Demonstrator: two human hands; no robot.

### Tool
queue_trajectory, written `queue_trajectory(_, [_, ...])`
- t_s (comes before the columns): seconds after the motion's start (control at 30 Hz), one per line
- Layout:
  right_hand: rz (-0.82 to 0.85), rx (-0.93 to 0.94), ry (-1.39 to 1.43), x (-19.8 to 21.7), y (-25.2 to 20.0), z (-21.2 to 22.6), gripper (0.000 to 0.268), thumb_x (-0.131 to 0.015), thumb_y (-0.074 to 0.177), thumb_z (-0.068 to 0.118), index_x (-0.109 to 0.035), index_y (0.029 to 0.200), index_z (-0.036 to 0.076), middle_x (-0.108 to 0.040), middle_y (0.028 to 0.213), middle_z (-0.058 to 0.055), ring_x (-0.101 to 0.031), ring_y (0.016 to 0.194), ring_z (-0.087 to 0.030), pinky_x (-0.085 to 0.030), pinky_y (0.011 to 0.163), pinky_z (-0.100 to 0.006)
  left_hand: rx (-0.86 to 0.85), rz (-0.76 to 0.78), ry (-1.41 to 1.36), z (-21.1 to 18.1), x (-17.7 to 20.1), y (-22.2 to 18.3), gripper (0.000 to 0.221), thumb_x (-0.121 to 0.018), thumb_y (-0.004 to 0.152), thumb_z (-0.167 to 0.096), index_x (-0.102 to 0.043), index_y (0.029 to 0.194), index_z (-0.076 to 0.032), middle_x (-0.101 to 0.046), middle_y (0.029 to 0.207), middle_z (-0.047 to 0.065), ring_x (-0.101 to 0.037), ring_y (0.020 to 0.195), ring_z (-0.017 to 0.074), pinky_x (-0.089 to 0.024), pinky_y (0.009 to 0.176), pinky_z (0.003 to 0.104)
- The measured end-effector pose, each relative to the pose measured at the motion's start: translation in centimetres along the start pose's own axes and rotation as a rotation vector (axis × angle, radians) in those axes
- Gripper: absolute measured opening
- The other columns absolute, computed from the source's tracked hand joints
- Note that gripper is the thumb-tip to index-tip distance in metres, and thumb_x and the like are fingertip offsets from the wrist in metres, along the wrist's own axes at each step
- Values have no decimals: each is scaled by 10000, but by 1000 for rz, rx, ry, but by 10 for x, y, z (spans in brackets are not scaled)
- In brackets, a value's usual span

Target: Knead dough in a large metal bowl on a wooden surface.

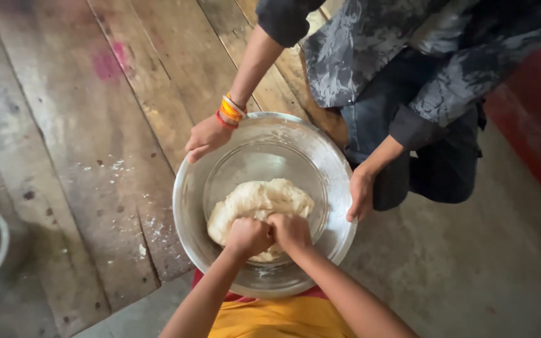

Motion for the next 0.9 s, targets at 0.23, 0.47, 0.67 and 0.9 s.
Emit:
queue_trajectory(0.23, [-198, 83, 103, 32, -9, -2, 138, -616, 938, 186, -674, 850, 97, -708, 789, -161, -710, 739, -366, -548, 636, -468, 44, -397, -205, 18, 61, -4, 281, -679, 825, -345, -768, 698, -111, -705, 704, 173, -698, 660, 378, -567, 637, 499])
queue_trajectory(0.47, [-70, -105, 123, -9, 63, -25, 126, -603, 874, 184, -700, 843, 109, -725, 817, -195, -718, 790, -392, -560, 692, -487, 262, -186, 44, 24, 53, 56, 351, -657, 868, -388, -772, 804, -63, -740, 832, 212, -738, 794, 380, -596, 759, 473])
queue_trajectory(0.67, [21, -200, 66, -18, 102, -52, 290, -493, 914, 242, -755, 916, 115, -742, 955, -218, -716, 912, -414, -549, 806, -534, 311, 35, -52, 50, 37, 99, 413, -684, 831, -441, -793, 922, -54, -735, 1005, 239, -721, 1000, 383, -575, 882, 468])
queue_trajectory(0.9, [409, -352, 163, -48, 128, -61, 291, -515, 852, 237, -774, 886, 109, -734, 986, -235, -724, 930, -416, -561, 829, -523, 483, 208, -193, 64, 40, 105, 476, -716, 765, -457, -777, 1029, -65, -728, 1093, 245, -701, 1107, 372, -551, 959, 455])
Point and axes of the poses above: each hand's wrist, its own y-axis towards the middle knuckle, its own x-axis out of the back of the hand, z = x × y, the point moved 9 cm from there along y, towards the middle knuckle
